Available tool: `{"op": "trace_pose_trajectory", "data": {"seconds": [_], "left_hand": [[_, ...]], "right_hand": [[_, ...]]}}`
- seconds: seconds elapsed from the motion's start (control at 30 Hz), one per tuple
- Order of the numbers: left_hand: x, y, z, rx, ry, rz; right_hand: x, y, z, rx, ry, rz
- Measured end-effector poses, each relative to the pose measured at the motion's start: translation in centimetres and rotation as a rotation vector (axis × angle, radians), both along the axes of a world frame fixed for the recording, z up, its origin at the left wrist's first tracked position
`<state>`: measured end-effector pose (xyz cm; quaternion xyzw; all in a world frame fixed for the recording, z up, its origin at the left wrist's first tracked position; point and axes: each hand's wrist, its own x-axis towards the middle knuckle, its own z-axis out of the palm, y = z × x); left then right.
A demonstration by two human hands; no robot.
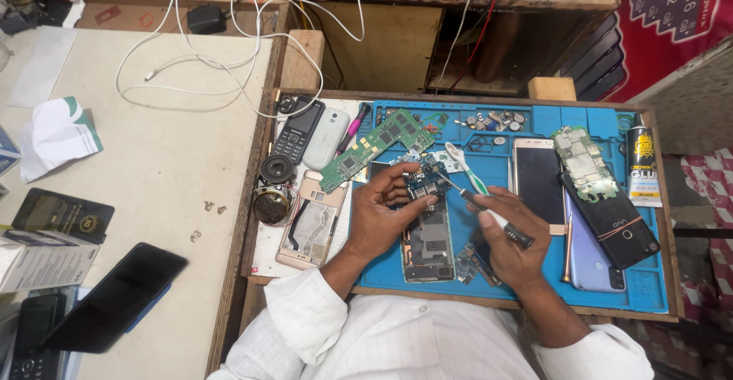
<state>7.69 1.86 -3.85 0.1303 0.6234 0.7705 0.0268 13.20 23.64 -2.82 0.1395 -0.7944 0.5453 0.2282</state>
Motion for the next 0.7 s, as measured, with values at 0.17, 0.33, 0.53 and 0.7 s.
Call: {"op": "trace_pose_trajectory", "data": {"seconds": [0.17, 0.33, 0.53, 0.7], "left_hand": [[-0.02, -0.17, 0.11, -0.031, 0.014, -0.005], [0.0, -0.15, -0.09, 0.019, 0.002, -0.022], [-0.01, -0.11, -0.14, -0.016, 0.018, -0.012], [-0.02, -0.1, -0.02, -0.004, 0.01, -0.025]], "right_hand": [[-0.06, -0.04, -0.06, 0.009, 0.018, 0.034], [-0.14, 0.12, -0.12, -0.025, -0.009, -0.059], [0.08, -0.11, -0.12, 0.02, 0.004, -0.004], [0.07, -0.15, 0.06, 0.006, 0.011, -0.005]]}}
